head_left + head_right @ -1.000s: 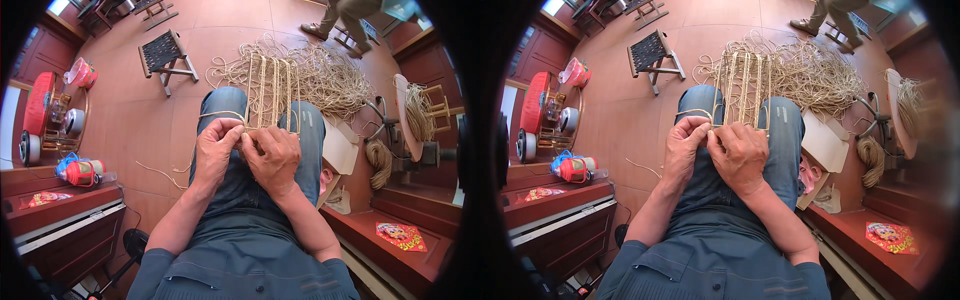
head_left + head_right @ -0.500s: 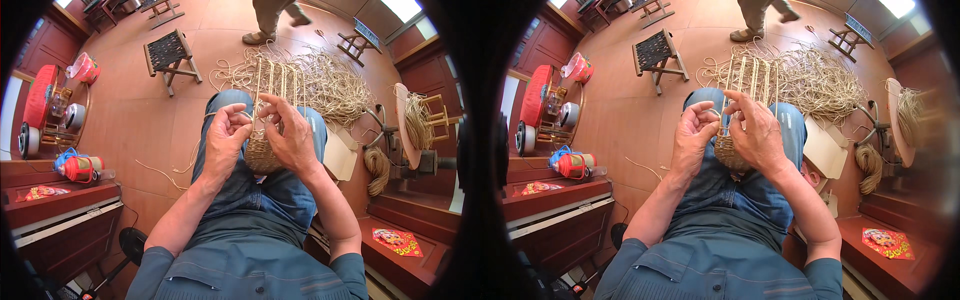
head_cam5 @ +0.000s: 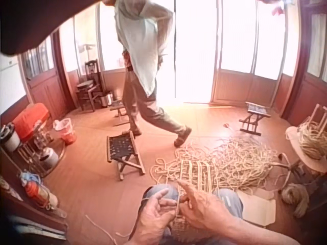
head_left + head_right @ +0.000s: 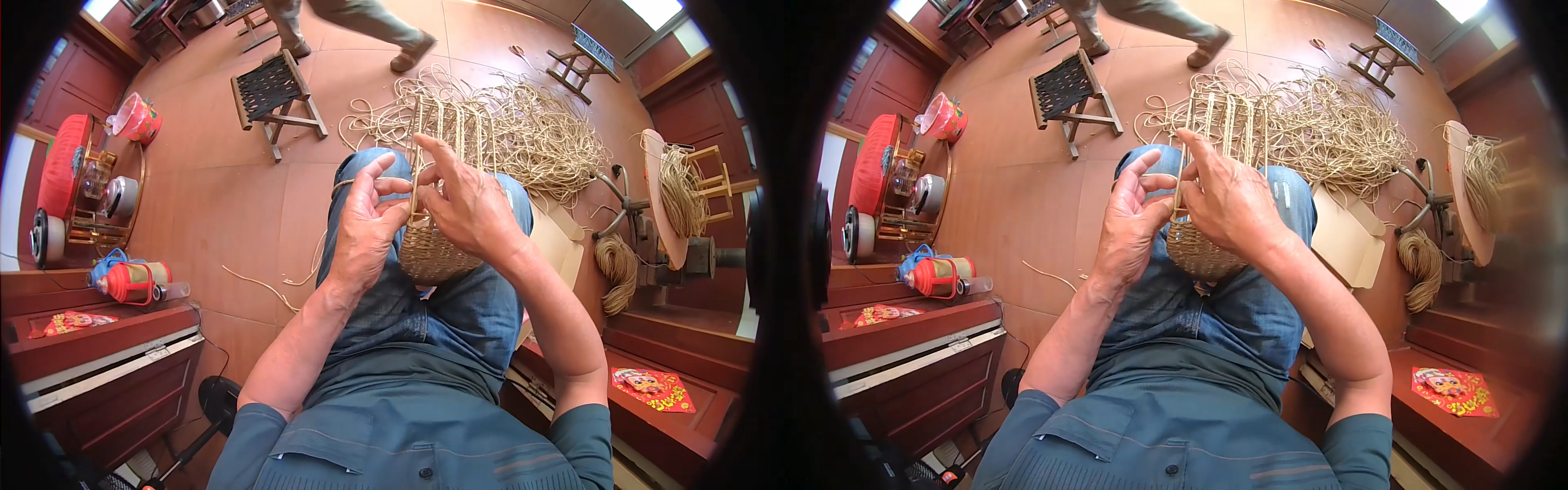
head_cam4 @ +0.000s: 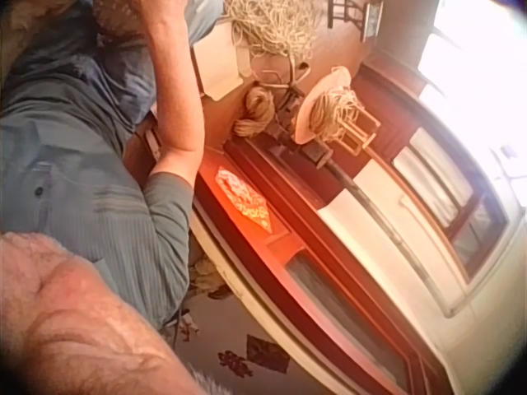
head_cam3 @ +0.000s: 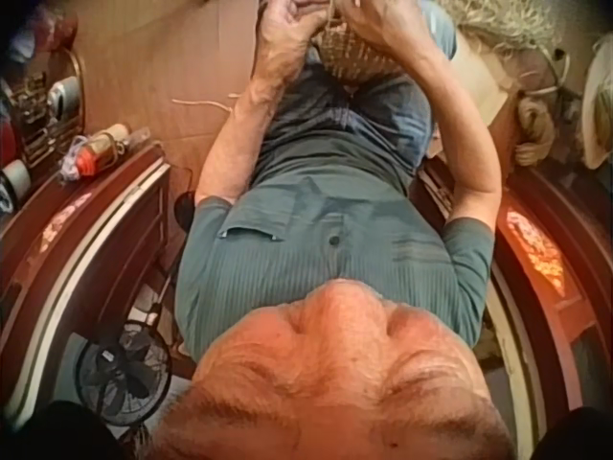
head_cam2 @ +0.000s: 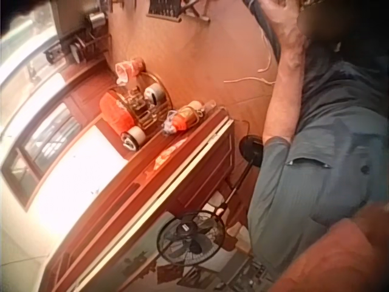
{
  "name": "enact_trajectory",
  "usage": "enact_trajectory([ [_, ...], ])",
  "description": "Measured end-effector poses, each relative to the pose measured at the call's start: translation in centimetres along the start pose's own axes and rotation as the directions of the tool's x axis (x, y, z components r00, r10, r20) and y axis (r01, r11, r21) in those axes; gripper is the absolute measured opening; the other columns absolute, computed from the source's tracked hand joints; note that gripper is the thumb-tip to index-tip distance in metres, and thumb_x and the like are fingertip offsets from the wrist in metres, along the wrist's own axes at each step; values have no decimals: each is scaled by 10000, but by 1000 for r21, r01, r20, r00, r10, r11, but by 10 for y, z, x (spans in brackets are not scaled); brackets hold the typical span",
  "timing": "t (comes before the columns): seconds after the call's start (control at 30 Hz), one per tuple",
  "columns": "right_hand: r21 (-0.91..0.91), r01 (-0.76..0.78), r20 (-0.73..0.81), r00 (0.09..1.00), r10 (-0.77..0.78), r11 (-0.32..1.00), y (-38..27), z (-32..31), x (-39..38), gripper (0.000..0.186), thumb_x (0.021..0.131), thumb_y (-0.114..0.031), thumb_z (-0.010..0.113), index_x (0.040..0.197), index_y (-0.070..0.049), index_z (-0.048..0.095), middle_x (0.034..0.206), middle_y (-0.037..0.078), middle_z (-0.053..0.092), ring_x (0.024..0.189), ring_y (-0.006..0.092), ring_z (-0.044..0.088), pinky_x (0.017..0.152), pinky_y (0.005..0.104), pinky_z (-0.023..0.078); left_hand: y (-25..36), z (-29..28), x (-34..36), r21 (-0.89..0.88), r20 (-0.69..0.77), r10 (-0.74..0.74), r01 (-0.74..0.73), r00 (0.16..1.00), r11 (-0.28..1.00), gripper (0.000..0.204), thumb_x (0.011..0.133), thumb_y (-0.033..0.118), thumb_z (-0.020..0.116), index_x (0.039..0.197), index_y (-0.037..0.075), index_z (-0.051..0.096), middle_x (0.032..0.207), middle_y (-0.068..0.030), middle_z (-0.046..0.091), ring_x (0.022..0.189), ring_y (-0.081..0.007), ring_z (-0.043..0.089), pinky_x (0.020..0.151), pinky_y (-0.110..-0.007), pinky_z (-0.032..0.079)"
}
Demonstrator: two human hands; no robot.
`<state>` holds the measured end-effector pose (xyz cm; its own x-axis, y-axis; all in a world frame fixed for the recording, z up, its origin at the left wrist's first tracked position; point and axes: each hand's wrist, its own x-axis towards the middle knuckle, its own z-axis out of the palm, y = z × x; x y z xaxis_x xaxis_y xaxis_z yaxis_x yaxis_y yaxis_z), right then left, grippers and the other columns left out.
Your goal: The recorder is weaving a basket using long straw or reed strips.
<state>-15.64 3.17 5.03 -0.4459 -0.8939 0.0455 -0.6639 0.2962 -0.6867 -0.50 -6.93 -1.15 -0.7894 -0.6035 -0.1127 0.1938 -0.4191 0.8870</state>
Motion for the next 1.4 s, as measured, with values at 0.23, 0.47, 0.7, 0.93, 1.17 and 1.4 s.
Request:
enact_trajectory([
  [0.23, -80, -4, 146, 989, 16, 997, 1, -15, 23, 684, 913, -123, 654, 1571, -36, 489, 989, 166, 807, 978, 410, 771, 886, 523, 594, 9, -4, 5, 44, 41, -41, 39, 998, 998, 846, 1003, 65, 770, 1681, 17, 265, 1412, -189, 502, 1044, -169, 717, 908, -299, 618],
  [0.47, 59, -30, 301, 953, 11, 998, 7, -23, 39, 829, 898, -65, 721, 1650, 7, 381, 969, 196, 809, 909, 307, 790, 850, 424, 608, 10, -6, 6, 120, 9, -56, 54, 998, 991, 868, 989, 53, 772, 1680, 4, 249, 1382, -171, 522, 1020, -164, 721, 880, -291, 617],
  [0.7, 65, -38, 345, 938, 13, 997, 3, -20, 43, 821, 909, -18, 697, 1657, 17, 360, 861, 171, 779, 688, 218, 753, 631, 383, 596, 10, -8, 6, -46, -6, -199, 199, 980, 979, 869, 984, 47, 769, 1679, -9, 252, 1203, -86, 654, 981, -141, 713, 813, -262, 592],
  [0.93, 152, -259, 538, 831, 140, 954, -7, -31, 47, 826, 952, 20, 636, 1695, -4, 275, 861, 109, 746, 614, 155, 709, 525, 321, 567, 11, -2, 8, -97, -89, -310, 301, 947, 949, 924, 963, 125, 807, 1673, -38, 239, 1179, -129, 710, 967, -170, 749, 809, -297, 600],
  [1.17, 167, -290, 542, 825, 158, 942, -7, -31, 48, 825, 962, 13, 644, 1698, -5, 273, 848, 106, 744, 617, 147, 710, 514, 297, 559, 21, -2, 11, 22, -63, -352, 354, 934, 935, 896, 961, 186, 801, 1661, -40, 289, 1157, -137, 728, 957, -165, 749, 818, -322, 598],
  [1.4, 118, -278, 497, 848, 185, 953, -6, -22, 44, 805, 922, -4, 675, 1663, -4, 362, 810, 116, 743, 646, 163, 722, 561, 336, 577, 21, -5, 12, 74, -54, -350, 354, 935, 932, 910, 930, 219, 831, 1633, -79, 335, 1132, -150, 734, 938, -189, 724, 817, -354, 581],
])
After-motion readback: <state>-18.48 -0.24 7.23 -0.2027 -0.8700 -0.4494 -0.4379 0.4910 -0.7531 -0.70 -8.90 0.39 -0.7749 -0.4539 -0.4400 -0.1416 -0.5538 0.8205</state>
